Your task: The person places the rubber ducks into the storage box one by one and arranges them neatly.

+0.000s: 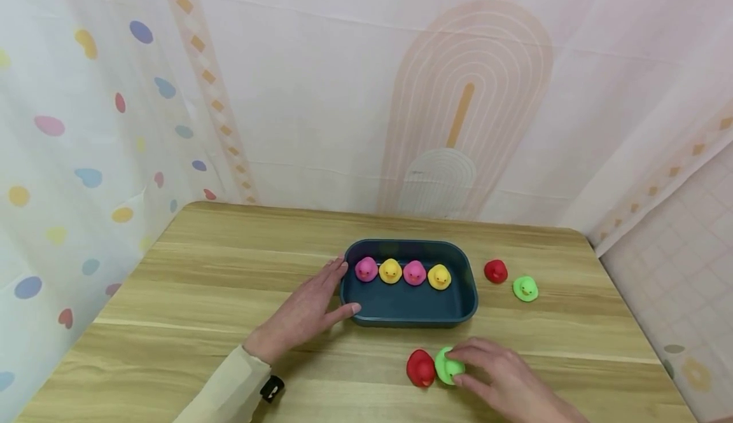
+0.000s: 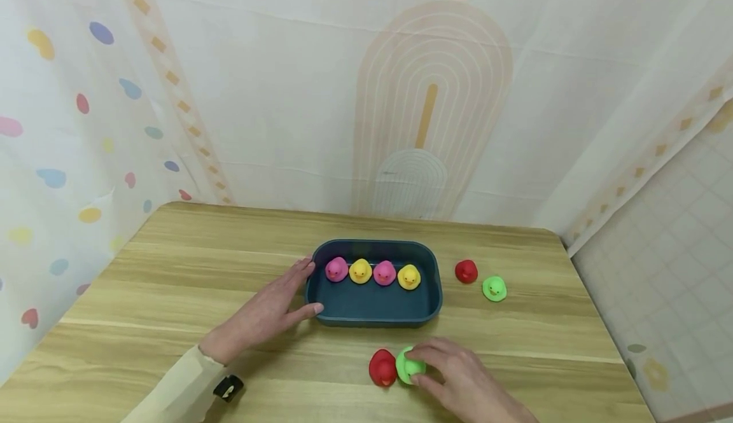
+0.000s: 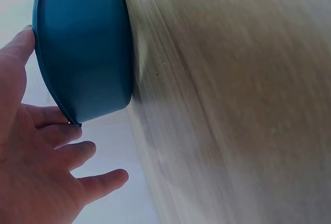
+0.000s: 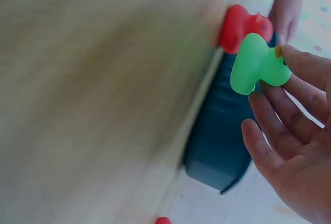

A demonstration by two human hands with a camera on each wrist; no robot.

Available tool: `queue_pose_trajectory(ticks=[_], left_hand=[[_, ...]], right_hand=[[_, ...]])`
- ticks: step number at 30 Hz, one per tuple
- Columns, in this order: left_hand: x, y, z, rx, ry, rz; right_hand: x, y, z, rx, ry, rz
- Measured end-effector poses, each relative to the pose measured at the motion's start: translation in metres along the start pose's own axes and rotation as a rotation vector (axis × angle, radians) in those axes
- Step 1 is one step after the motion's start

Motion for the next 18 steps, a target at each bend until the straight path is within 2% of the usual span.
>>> queue_pose_trajectory(ticks=[2,8,13,18], left_hand=[[0.000,0.000,0.000,0.001,0.001,-0.002],[0.000,0.000,0.000,0.000,0.004,-0.006],[-0.001,0.000,0.000,-0.008,0.001,-0.005],[-0.001,0.001,0.000,-0.012,0.001,-0.004]], right_hand=[[-0.001,-0.005,-0.005,-0.016,0.037,-0.020],[-0.006,-0.023,-0.020,-0.089,0.219,-0.132],[-0.008,-0.030,-0.029,-0.104,0.349,-0.188],[-0.007,-0.035,-0.036,-0.151,0.476,-0.298]])
Point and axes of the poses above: each hand's wrist, its own x-axis towards the middle knuckle, its own z-axis out of the palm, y = z × x, the point moved 6 cm from there along x, towards the middle knuckle, and after that the axes turned 8 degrees about -y, right-handed, at the moved point
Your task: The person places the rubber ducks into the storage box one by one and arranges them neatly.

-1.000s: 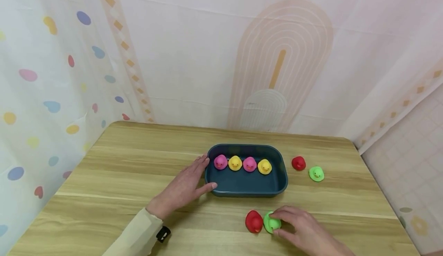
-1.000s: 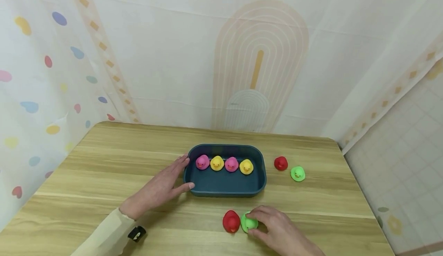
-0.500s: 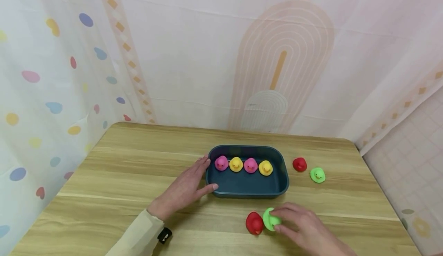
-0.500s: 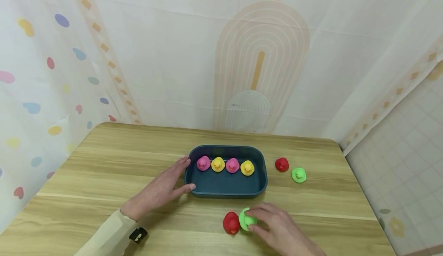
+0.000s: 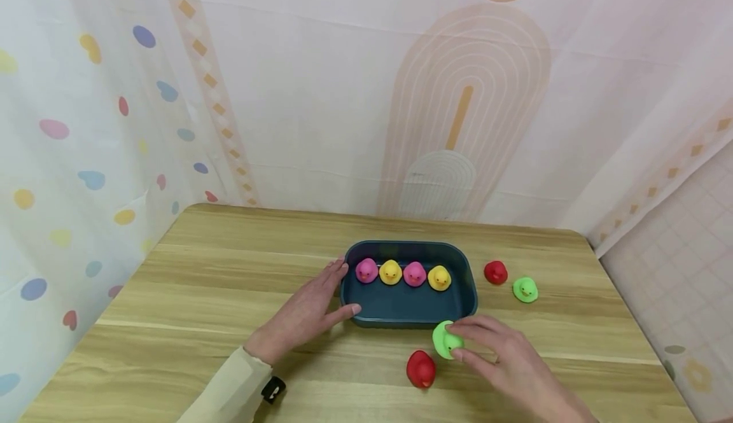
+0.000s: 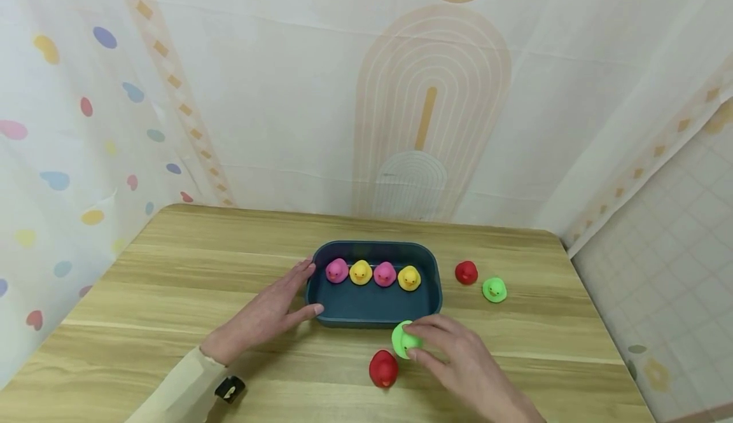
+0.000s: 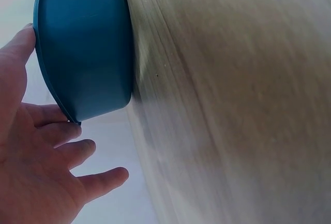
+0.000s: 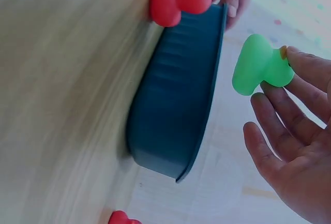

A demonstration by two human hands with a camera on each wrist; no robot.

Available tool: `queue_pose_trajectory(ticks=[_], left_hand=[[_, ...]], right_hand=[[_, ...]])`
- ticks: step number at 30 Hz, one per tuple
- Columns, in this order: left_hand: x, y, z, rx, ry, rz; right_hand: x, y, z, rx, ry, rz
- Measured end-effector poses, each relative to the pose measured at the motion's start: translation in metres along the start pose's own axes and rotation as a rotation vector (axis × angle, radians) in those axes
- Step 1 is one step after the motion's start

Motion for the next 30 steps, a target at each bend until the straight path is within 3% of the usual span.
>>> queue_pose_trajectory(ticks=[3,13,30], left_hand=[[0.000,-0.001,0.001,0.000,-0.002,-0.004],[-0.001,-0.002,0.002,-0.023,0.002,-0.008],[-0.001,-0.002,0.003,-0.047,-0.005,-0.024]], right_hand=[[0.004,-0.001,-0.003,-0.006,0.049,-0.039],[0.013,0.010,-0.012,-0.022,0.057,0.103],[0.029,0.030,-0.010,-0.075,0.096,0.136]])
Point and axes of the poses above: each hand's wrist, its own x-axis towards the middle knuckle, its own z-axis out of the palm, y = z × x, the point moved 6 cm from there along x, towards the middle knuckle, and after that the axes turned 8 degrees about -y, right-handed, at the moved point
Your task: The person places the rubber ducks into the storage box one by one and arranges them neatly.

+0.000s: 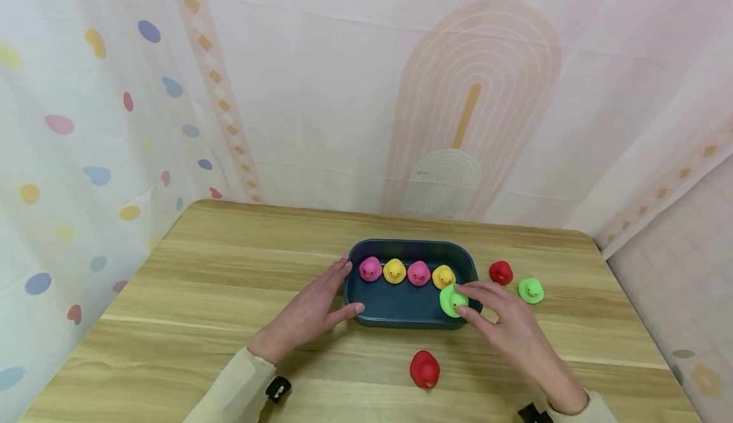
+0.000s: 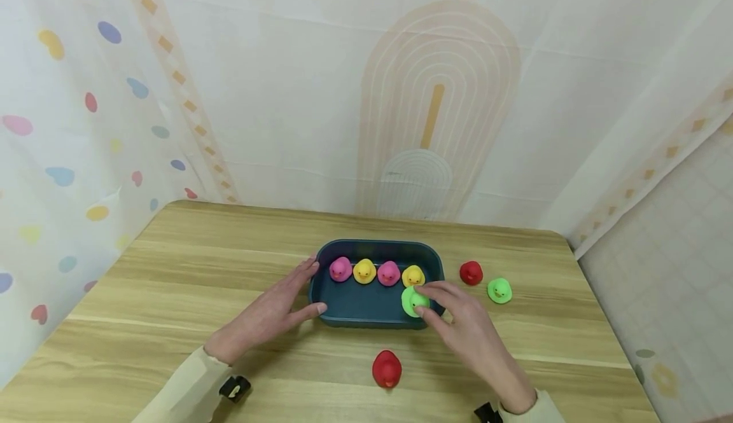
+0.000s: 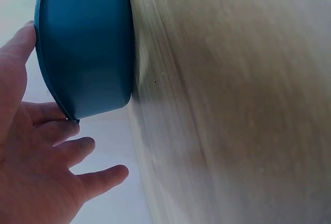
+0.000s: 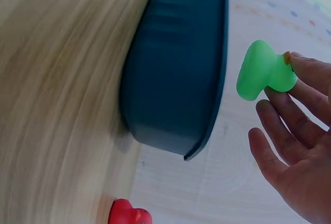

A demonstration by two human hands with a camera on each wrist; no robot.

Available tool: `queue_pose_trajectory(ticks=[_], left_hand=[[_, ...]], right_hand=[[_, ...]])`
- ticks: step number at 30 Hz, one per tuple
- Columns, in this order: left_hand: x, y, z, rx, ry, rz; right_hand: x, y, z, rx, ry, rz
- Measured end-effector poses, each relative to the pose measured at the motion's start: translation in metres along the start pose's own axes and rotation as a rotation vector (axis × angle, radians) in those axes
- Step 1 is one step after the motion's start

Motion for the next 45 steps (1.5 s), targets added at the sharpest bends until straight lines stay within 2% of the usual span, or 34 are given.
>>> queue_pose_trajectory(ticks=[15,24,39,45], left_hand=[[0.000,0.000,0.001,-0.011,-0.016,-0.022],[0.000,-0.001,0.001,-0.015,-0.012,-0.013],[0.000,-0.001,0.001,-0.028,-0.016,-0.023],[0.000,-0.001,0.001,-0.029,-0.018,-0.024]], right_hand=[[0.009,0.019,0.014,-0.024,-0.073,0.032],[0.014,0.024,0.018,-0.045,-0.116,0.012],[0.025,0.027,0.029,-0.182,-0.270,-0.025],[0.030,0.029,0.032,-0.189,-0.354,0.005]])
Point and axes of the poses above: each hand's wrist, its own x-axis towards the middle knuckle, its own z-axis out of the palm, y = z × x, the point moved 6 cm from there along x, towards the middle knuckle, and after that the axes turned 8 degrees about -y, right-handed, at the moved point
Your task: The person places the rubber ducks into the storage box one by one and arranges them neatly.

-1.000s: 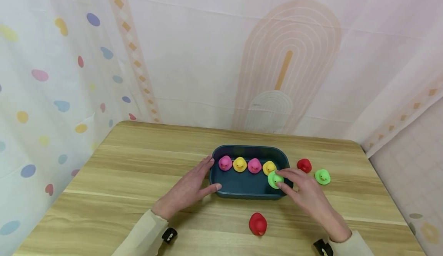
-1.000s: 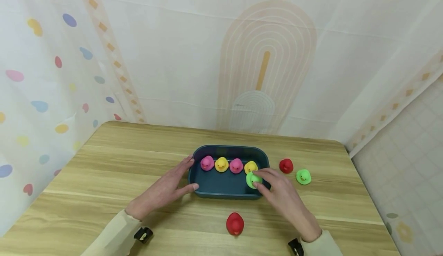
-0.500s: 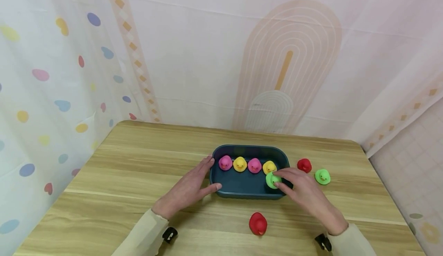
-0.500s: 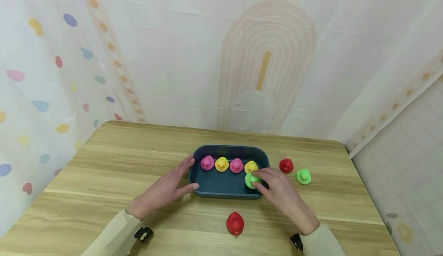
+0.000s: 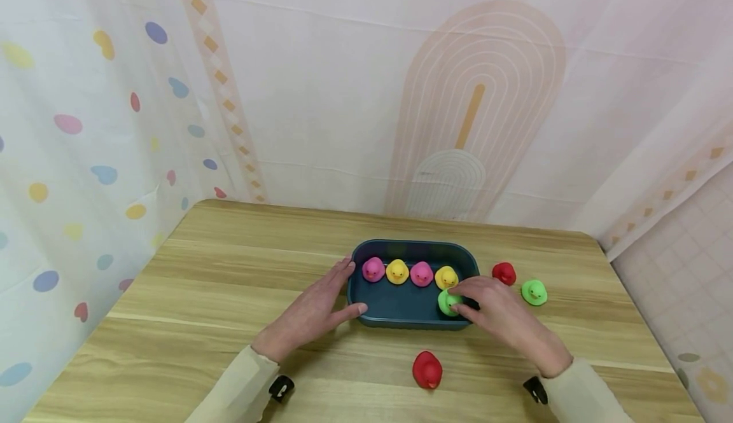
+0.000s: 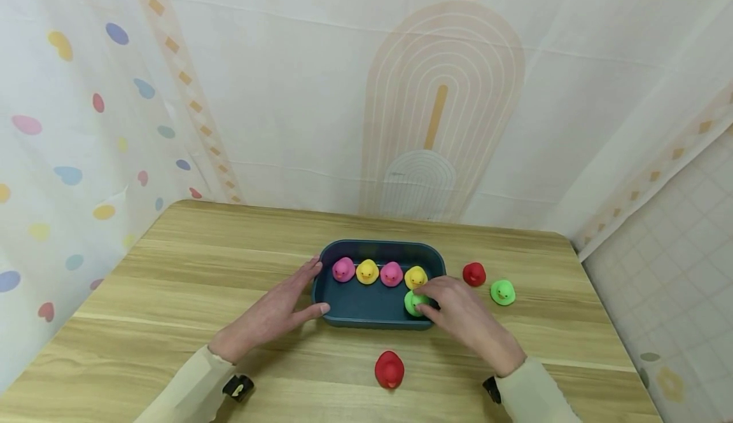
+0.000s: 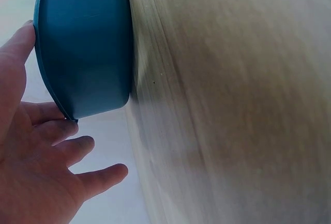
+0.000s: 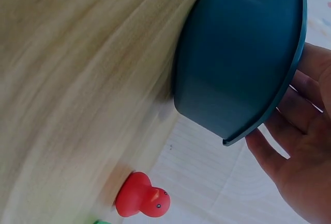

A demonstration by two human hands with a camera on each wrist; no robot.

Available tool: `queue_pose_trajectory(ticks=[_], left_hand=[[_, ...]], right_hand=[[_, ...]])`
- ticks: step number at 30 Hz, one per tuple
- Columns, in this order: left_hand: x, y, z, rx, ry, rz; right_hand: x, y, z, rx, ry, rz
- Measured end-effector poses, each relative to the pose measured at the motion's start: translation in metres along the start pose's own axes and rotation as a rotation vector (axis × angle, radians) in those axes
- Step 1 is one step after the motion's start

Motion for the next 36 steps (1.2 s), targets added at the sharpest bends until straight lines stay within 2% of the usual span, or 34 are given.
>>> queue_pose_trajectory(ticks=[10,19,28,36], left_hand=[[0.000,0.000,0.000,-0.001,-0.002,-0.002],[-0.001,0.001,-0.001,-0.012,-0.004,-0.001],[-0.001,0.001,-0.001,-0.001,0.002,0.007],[-0.001,0.001,-0.001,0.002,0.008,0.016]], right_hand=[[0.005,0.002,0.001,0.004,-0.053,0.016],[0.011,0.003,0.001,0.005,-0.076,-0.017],[0.015,0.002,0.001,-0.039,-0.100,-0.039],[0.016,0.001,0.001,-0.005,-0.117,-0.047]])
Point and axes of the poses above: each hand's wrist, its own x-axis towards the middle knuckle, its own z-axis out of the palm, y = z × x, the point moved 6 cm from there along x, towards the middle knuckle, and after that the axes turned 8 degrees about -y, right-handed, at the moved point
